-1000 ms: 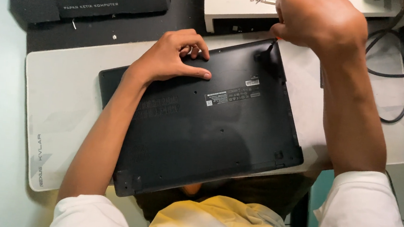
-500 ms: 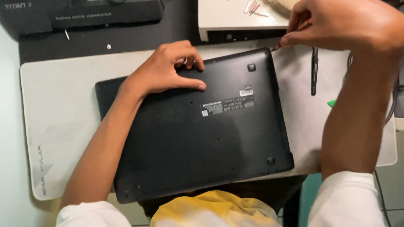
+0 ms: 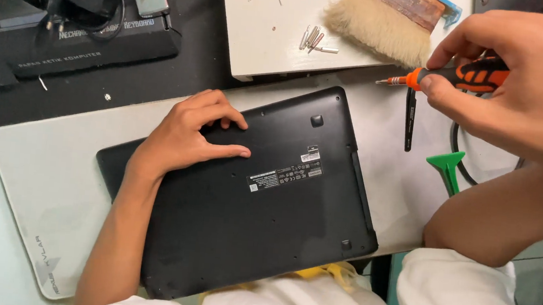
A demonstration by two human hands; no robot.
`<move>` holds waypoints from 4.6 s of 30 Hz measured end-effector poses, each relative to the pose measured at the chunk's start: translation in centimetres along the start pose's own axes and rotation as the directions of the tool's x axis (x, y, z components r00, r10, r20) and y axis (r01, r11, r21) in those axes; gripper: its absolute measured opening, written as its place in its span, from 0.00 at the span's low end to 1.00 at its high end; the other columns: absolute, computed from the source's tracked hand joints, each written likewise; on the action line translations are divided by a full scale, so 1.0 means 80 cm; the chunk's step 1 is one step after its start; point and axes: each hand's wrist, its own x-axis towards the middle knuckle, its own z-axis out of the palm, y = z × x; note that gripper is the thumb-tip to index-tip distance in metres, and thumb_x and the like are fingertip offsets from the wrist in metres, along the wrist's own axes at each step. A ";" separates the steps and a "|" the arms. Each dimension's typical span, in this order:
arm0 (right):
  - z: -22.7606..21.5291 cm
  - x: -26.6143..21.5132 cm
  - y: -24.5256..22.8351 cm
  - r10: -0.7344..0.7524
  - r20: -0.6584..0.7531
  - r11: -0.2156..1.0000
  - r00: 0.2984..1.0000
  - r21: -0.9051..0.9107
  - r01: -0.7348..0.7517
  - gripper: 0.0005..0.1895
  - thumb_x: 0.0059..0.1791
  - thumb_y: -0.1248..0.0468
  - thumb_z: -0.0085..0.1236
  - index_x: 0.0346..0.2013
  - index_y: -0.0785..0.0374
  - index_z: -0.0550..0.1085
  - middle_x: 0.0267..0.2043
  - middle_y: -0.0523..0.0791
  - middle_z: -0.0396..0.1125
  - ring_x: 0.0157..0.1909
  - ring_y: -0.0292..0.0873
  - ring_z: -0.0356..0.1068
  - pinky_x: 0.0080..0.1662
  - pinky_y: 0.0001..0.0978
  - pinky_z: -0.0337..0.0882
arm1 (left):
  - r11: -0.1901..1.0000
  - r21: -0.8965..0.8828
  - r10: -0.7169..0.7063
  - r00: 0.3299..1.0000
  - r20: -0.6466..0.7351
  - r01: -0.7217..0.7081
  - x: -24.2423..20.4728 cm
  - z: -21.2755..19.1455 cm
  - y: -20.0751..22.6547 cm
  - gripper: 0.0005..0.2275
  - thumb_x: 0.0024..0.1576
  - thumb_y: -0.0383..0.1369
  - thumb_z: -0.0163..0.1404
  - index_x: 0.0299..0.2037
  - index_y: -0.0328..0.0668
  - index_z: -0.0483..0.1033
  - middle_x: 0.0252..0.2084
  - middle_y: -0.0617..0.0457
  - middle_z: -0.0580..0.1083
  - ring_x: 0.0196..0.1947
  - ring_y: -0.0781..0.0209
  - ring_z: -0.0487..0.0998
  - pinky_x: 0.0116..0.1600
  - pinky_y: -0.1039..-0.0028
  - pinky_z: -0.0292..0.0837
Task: The person uses a screwdriver to remove screws from the back cover of a black Lenovo laptop. They systematically unscrew fasteners around the perimeter and center of the device, placing the screws on the white desk mat.
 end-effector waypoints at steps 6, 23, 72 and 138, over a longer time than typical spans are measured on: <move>0.000 0.047 -0.049 0.234 0.350 0.950 0.907 -0.281 -0.137 0.15 0.60 0.40 0.63 0.48 0.41 0.87 0.42 0.35 0.86 0.47 0.57 0.84 0.48 0.55 0.76 | 1.000 -0.013 -0.027 1.000 0.008 0.027 -0.001 0.000 0.004 0.16 0.58 0.39 0.78 0.51 0.46 0.89 0.45 0.56 0.76 0.42 0.63 0.77 0.52 0.72 0.78; 0.037 0.080 -0.095 0.328 0.481 0.931 0.813 -0.309 -0.193 0.18 0.60 0.48 0.58 0.41 0.57 0.86 0.28 0.49 0.83 0.34 0.61 0.80 0.45 0.49 0.74 | 1.000 0.002 0.024 1.000 0.014 -0.025 -0.001 0.000 -0.003 0.15 0.60 0.39 0.77 0.51 0.49 0.87 0.45 0.58 0.77 0.45 0.61 0.76 0.51 0.70 0.77; 0.078 0.107 -0.078 0.434 0.328 0.842 0.839 -0.479 -0.248 0.31 0.60 0.44 0.48 0.38 0.69 0.84 0.44 0.58 0.77 0.47 0.64 0.75 0.46 0.55 0.74 | 0.998 -0.064 -0.026 0.999 -0.020 0.025 0.007 0.006 -0.015 0.07 0.65 0.43 0.70 0.46 0.59 0.86 0.45 0.61 0.74 0.44 0.67 0.75 0.54 0.72 0.75; 0.100 0.055 -0.051 -0.183 -0.011 0.842 0.983 -0.518 0.151 0.28 0.72 0.31 0.56 0.59 0.52 0.82 0.41 0.52 0.82 0.53 0.67 0.79 0.35 0.60 0.77 | 0.872 0.471 0.266 0.937 -0.226 -0.134 0.147 0.170 0.010 0.21 0.63 0.47 0.63 0.61 0.44 0.81 0.64 0.48 0.75 0.57 0.39 0.78 0.54 0.46 0.76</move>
